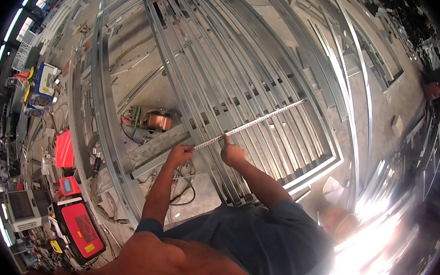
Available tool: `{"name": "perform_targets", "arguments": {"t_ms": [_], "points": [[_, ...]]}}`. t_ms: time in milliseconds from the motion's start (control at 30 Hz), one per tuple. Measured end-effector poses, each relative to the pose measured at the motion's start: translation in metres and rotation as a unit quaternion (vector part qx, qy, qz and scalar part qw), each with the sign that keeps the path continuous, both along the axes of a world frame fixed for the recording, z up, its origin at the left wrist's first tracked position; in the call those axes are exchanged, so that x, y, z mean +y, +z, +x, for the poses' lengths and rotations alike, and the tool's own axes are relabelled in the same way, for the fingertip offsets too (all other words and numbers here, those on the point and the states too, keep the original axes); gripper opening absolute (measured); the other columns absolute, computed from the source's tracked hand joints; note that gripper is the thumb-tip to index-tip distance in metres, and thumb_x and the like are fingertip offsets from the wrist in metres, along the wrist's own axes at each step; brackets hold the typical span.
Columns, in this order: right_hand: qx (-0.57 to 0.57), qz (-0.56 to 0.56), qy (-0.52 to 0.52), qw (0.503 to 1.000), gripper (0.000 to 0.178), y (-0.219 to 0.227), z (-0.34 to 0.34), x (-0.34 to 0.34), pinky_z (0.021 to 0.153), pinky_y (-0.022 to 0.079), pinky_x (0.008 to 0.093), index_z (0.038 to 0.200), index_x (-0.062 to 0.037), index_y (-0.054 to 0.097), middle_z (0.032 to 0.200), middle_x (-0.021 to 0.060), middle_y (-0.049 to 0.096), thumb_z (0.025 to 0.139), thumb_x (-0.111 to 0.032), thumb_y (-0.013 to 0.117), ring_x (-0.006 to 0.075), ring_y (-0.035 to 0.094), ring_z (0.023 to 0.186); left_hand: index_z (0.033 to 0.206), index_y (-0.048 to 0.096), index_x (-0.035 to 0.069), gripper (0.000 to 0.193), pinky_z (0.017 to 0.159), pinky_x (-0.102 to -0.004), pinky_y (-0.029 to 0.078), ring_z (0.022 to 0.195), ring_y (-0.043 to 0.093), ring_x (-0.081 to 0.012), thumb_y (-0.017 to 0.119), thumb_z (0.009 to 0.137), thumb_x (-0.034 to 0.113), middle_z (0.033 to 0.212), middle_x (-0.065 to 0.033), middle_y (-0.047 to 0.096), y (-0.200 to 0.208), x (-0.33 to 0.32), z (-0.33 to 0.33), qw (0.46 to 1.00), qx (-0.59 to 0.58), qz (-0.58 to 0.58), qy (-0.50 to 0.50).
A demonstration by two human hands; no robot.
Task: The person places small metal pieces into slots on a metal frame, then uses a tape measure to measure distances between frame sections. The person marks the frame with a marker at measured points.
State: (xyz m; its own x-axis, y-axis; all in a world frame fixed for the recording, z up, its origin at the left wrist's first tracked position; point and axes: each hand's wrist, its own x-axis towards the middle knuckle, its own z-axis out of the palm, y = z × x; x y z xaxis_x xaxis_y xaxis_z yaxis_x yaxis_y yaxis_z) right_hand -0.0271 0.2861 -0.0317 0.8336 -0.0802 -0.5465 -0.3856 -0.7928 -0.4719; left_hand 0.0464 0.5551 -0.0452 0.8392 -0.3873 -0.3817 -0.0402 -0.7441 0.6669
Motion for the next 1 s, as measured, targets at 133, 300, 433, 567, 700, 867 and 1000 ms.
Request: {"name": "perform_targets", "arguments": {"t_ms": [133,300,433,567,700,867,1000], "points": [[-0.021,0.004,-0.003,1.0,0.075,-0.0002,-0.0026,0.0001,0.083,0.051,0.0579,0.157,-0.0149,0.022,0.096,0.029,0.069,0.088,-0.025,0.049,0.0472,0.067,0.089,0.103,0.076,0.009,0.037,0.071,-0.0377,0.053,0.074,0.069,-0.0283,0.067,0.071,0.025,0.081,-0.016,0.071,-0.0018,0.0003,0.0004,1.0,0.005,0.0,-0.001],[-0.009,-0.001,-0.001,1.0,0.076,-0.0005,-0.0015,0.0001,0.083,0.051,0.0569,0.158,-0.0147,0.019,0.097,0.028,0.07,0.089,-0.025,0.05,0.0458,0.068,0.089,0.101,0.076,0.008,0.035,0.071,-0.0378,0.053,0.074,0.069,-0.0284,0.068,0.071,0.025,0.08,-0.0154,0.07,-0.0001,-0.0004,0.0,1.0,0.0,-0.009,-0.005],[0.012,-0.005,0.005,1.0,0.078,-0.0002,-0.0004,0.0004,0.085,0.052,0.0551,0.159,-0.0147,0.016,0.1,0.0262,0.07,0.09,-0.027,0.05,0.0435,0.069,0.092,0.099,0.076,0.008,0.034,0.07,-0.0381,0.052,0.072,0.068,-0.0289,0.067,0.071,0.025,0.079,-0.0157,0.069,-0.0027,0.0015,-0.0001,1.0,-0.01,-0.012,-0.009],[0.013,-0.005,0.003,1.0,0.078,-0.0034,0.0,0.0,0.085,0.052,0.0551,0.159,-0.0148,0.016,0.1,0.0262,0.07,0.09,-0.027,0.049,0.0434,0.069,0.092,0.098,0.076,0.008,0.034,0.068,-0.0385,0.052,0.07,0.067,-0.0288,0.066,0.071,0.025,0.078,-0.0162,0.068,-0.0031,0.0,-0.001,1.0,-0.015,-0.022,-0.001],[0.002,-0.005,0.0,1.0,0.077,-0.0047,-0.0012,-0.0005,0.083,0.052,0.0563,0.158,-0.0146,0.018,0.097,0.0272,0.07,0.089,-0.025,0.049,0.0448,0.068,0.089,0.1,0.076,0.009,0.035,0.068,-0.0384,0.052,0.07,0.067,-0.0285,0.067,0.071,0.025,0.077,-0.0158,0.068,-0.002,-0.0009,-0.0003,1.0,-0.005,-0.009,0.0],[0.02,0.002,0.006,1.0,0.077,-0.0014,-0.0008,-0.0009,0.085,0.052,0.0554,0.159,-0.0158,0.016,0.101,0.0263,0.07,0.09,-0.026,0.049,0.0436,0.069,0.093,0.1,0.076,0.009,0.035,0.067,-0.0382,0.053,0.07,0.068,-0.0276,0.066,0.071,0.026,0.076,-0.0154,0.068,-0.0036,0.0001,-0.0003,1.0,0.004,-0.001,0.005],[0.02,0.001,0.003,1.0,0.078,0.001,0.0001,-0.0009,0.086,0.051,0.0554,0.16,-0.0162,0.015,0.103,0.0268,0.069,0.09,-0.026,0.049,0.0439,0.068,0.094,0.101,0.076,0.009,0.036,0.069,-0.0386,0.053,0.072,0.069,-0.0278,0.067,0.071,0.026,0.078,-0.0157,0.069,-0.0039,0.0002,0.0015,1.0,0.003,0.01,-0.005]]}}
